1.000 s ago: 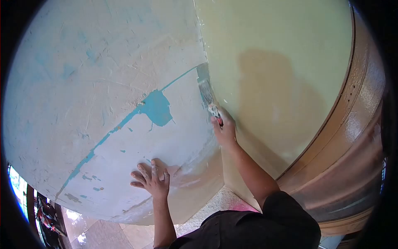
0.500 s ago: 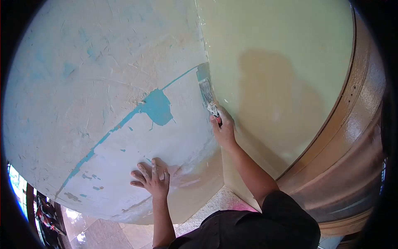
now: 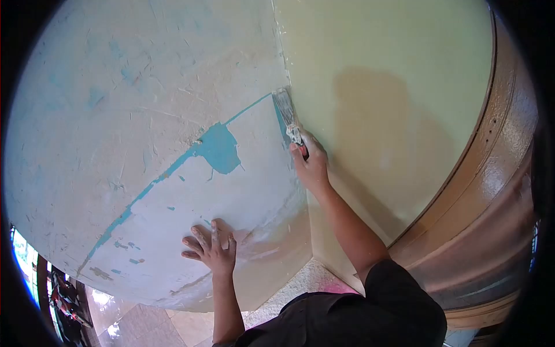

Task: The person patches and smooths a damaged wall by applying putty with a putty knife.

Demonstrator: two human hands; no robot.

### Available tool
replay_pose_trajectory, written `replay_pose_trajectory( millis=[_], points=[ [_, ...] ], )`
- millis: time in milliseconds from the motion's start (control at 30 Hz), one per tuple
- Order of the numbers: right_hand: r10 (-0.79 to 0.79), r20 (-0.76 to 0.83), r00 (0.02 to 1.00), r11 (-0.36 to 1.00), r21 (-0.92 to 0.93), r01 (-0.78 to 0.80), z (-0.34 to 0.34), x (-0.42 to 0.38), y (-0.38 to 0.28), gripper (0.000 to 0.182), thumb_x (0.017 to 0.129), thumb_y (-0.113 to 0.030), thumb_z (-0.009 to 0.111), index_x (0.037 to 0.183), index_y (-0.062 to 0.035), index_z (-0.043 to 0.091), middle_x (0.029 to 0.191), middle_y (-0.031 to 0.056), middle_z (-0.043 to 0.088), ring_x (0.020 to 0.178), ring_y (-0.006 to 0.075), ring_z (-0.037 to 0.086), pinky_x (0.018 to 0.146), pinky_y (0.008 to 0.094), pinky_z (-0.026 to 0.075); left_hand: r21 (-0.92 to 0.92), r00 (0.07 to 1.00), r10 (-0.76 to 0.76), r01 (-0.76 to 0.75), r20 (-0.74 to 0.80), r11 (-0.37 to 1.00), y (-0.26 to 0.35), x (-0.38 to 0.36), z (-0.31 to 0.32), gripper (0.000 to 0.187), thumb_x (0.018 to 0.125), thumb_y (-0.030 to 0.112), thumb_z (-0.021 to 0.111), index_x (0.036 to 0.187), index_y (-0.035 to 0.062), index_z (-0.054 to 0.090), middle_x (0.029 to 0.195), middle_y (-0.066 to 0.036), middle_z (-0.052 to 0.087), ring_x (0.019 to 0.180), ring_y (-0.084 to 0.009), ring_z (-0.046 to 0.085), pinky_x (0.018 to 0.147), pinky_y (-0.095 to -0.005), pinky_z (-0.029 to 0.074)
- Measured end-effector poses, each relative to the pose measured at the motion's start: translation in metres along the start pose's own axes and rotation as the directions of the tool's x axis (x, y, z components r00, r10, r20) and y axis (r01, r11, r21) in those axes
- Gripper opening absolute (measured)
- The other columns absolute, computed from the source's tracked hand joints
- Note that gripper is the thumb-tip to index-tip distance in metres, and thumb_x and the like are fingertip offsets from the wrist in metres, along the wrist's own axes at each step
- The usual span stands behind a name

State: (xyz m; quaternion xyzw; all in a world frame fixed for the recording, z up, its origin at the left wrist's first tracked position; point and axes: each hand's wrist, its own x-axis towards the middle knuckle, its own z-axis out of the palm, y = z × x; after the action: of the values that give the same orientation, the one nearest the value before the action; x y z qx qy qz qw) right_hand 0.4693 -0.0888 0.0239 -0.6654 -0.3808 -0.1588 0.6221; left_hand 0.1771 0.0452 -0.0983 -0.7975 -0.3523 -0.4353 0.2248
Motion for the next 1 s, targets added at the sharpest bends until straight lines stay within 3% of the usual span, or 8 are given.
replay_pose_trajectory(
  millis=[133, 200, 300, 400, 633, 733, 833, 1000],
  points=[
    [-0.018, 0.006, 1.000, 0.999, 0.031, 0.017, 0.001, -0.015, 0.020, 0.037, 0.094, -0.029, 0.058, 0.123, -0.0053, 0.056, 0.074, 0.0103, 0.056, 0.066, 0.0217, 0.052, 0.065, 0.0340, 0.046, 0.014, 1.000, 0.002, -0.002, 0.005, 1.000, 0.000, 0.000, 0.000, 0.070, 0.081, 0.052, 0.063, 0.144, 0.0332, 0.041, 0.160, -0.016, 0.007, 0.143, -0.0463, -0.013, 0.103, -0.0657, -0.020],
    [0.092, 0.071, 0.993, 0.994, 0.048, -0.095, 0.012, -0.049, 0.059, 0.032, 0.093, -0.026, 0.058, 0.116, -0.0041, 0.057, 0.065, 0.0116, 0.051, 0.059, 0.0272, 0.050, 0.060, 0.0375, 0.044, 0.010, 1.000, 0.004, -0.005, 0.010, 1.000, -0.001, -0.001, 0.000, 0.070, 0.081, 0.052, 0.062, 0.144, 0.0333, 0.041, 0.160, -0.016, 0.007, 0.143, -0.0461, -0.013, 0.104, -0.0657, -0.020],
    [0.228, 0.144, 0.963, 0.972, 0.028, -0.234, 0.011, -0.088, 0.082, 0.035, 0.093, -0.027, 0.057, 0.120, -0.0046, 0.057, 0.066, 0.0105, 0.051, 0.061, 0.0253, 0.049, 0.062, 0.0366, 0.044, 0.005, 1.000, 0.005, -0.005, 0.015, 1.000, -0.001, 0.000, -0.002, 0.070, 0.081, 0.052, 0.062, 0.144, 0.0333, 0.041, 0.160, -0.016, 0.007, 0.144, -0.0457, -0.013, 0.104, -0.0658, -0.020],
    [0.197, 0.123, 0.973, 0.980, -0.002, -0.199, 0.010, -0.097, 0.098, 0.038, 0.094, -0.027, 0.056, 0.125, -0.0055, 0.055, 0.068, 0.0098, 0.052, 0.062, 0.0236, 0.050, 0.062, 0.0354, 0.044, 0.044, 0.999, 0.034, -0.034, -0.001, 0.998, 0.000, 0.001, -0.003, 0.072, 0.079, 0.050, 0.066, 0.143, 0.0266, 0.045, 0.159, -0.019, 0.007, 0.143, -0.0481, -0.012, 0.104, -0.0664, -0.017],
    [0.196, 0.174, 0.965, 0.980, -0.008, -0.198, 0.011, -0.149, 0.140, 0.036, 0.093, -0.023, 0.056, 0.123, -0.0030, 0.055, 0.072, 0.0077, 0.055, 0.063, 0.0189, 0.052, 0.064, 0.0336, 0.046, 0.013, 1.000, 0.027, -0.027, 0.011, 1.000, 0.000, 0.001, -0.005, 0.075, 0.078, 0.049, 0.066, 0.145, 0.0269, 0.042, 0.159, -0.018, 0.007, 0.143, -0.0482, -0.011, 0.104, -0.0669, -0.017],
    [0.308, 0.241, 0.920, 0.948, -0.155, -0.277, 0.015, -0.185, 0.176, 0.033, 0.091, -0.021, 0.056, 0.119, -0.0035, 0.055, 0.080, 0.0215, 0.061, 0.071, 0.0392, 0.060, 0.066, 0.0435, 0.048, 0.011, 0.999, 0.025, -0.025, 0.020, 1.000, 0.001, 0.001, -0.004, 0.074, 0.078, 0.048, 0.066, 0.144, 0.0264, 0.043, 0.159, -0.018, 0.007, 0.143, -0.0485, -0.011, 0.104, -0.0677, -0.016],
    [0.274, 0.246, 0.930, 0.953, -0.196, -0.229, 0.016, -0.200, 0.195, 0.037, 0.091, -0.020, 0.057, 0.124, -0.0032, 0.054, 0.077, 0.0198, 0.058, 0.068, 0.0318, 0.057, 0.067, 0.0400, 0.048, 0.027, 1.000, 0.016, -0.016, 0.026, 1.000, 0.001, 0.000, -0.005, 0.074, 0.078, 0.049, 0.066, 0.144, 0.0263, 0.043, 0.159, -0.019, 0.007, 0.143, -0.0492, -0.011, 0.104, -0.0683, -0.015],
    [0.206, 0.179, 0.962, 0.970, -0.169, -0.177, 0.015, -0.153, 0.145, 0.040, 0.091, -0.020, 0.056, 0.128, -0.0046, 0.051, 0.076, 0.0188, 0.057, 0.067, 0.0322, 0.057, 0.066, 0.0399, 0.047, 0.035, 0.999, 0.021, -0.022, 0.041, 0.999, 0.001, 0.000, -0.006, 0.073, 0.078, 0.050, 0.066, 0.144, 0.0261, 0.044, 0.159, -0.019, 0.006, 0.142, -0.0500, -0.011, 0.103, -0.0686, -0.015]
  ],
)
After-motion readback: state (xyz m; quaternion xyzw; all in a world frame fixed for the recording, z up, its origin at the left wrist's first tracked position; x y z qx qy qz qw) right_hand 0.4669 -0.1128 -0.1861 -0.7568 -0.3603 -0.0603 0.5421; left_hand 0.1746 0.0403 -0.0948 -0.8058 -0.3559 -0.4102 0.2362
